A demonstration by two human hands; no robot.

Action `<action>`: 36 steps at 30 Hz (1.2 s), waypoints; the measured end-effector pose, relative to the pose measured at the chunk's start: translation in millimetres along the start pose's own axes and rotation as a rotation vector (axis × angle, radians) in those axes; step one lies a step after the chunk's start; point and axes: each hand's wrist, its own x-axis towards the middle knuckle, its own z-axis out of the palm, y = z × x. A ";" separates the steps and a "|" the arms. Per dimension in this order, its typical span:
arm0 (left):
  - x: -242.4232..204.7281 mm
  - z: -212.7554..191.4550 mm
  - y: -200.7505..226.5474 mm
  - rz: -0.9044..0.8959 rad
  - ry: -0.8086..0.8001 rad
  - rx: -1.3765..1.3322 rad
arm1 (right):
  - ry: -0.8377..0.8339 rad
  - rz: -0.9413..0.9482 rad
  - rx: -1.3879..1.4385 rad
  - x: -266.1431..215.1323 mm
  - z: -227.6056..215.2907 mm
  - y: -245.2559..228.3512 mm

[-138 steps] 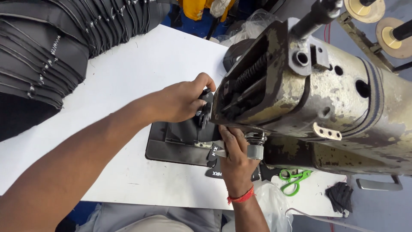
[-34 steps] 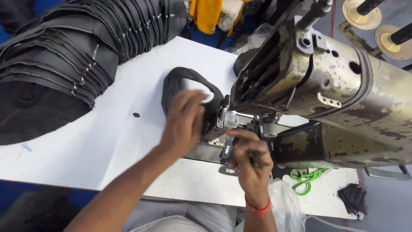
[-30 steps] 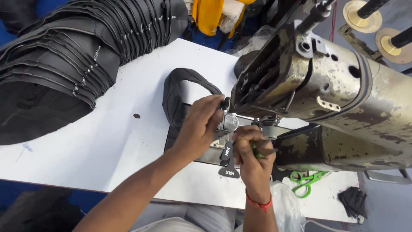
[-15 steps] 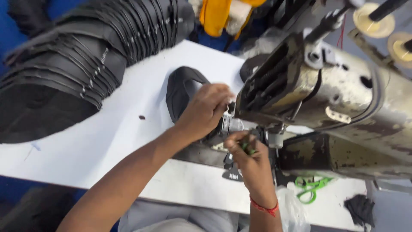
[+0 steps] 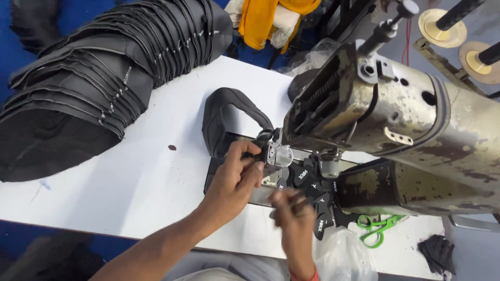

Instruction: The person uses a sewing machine to stitch a black shoe upper, guiding the material under the needle with both hands. They repeatedly pick up new shoe parts from a stack, align them, sew, and trim excess thread with scissors before moving to the next item.

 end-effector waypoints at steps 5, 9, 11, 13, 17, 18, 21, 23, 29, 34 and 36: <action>-16.2 8.4 3.0 -0.019 0.026 0.095 | 0.380 -0.289 0.529 24.9 47.8 -87.3; -26.6 10.2 21.5 0.044 0.046 0.199 | 0.396 -0.395 0.625 33.3 66.2 -90.2; -28.5 8.8 30.6 -0.008 -0.025 0.217 | 0.431 -0.464 0.571 39.2 67.1 -86.6; -25.0 7.5 35.7 0.052 -0.054 0.225 | 0.446 -0.480 0.521 39.3 63.9 -84.0; -10.5 11.3 70.1 0.023 -0.087 0.297 | 0.444 -0.614 0.311 45.3 47.9 -52.7; -5.0 10.7 63.3 0.029 -0.089 0.295 | 0.446 -0.620 0.310 44.5 44.3 -50.8; 7.7 8.5 50.2 0.380 -0.070 0.351 | 0.375 -0.749 0.167 36.7 34.2 -49.5; 15.6 5.0 51.9 0.204 -0.091 0.458 | 0.316 -0.779 0.100 27.3 29.1 -57.2; 18.9 -15.4 9.2 0.751 -0.230 0.621 | 0.314 -0.629 0.146 -17.3 13.6 -48.3; 34.7 -19.0 15.8 0.234 -0.150 0.422 | -0.059 -0.924 -0.071 -18.7 19.9 -76.4; 45.8 -15.7 25.6 -0.006 -0.059 0.470 | -0.140 -1.082 -0.292 -15.2 31.0 -104.4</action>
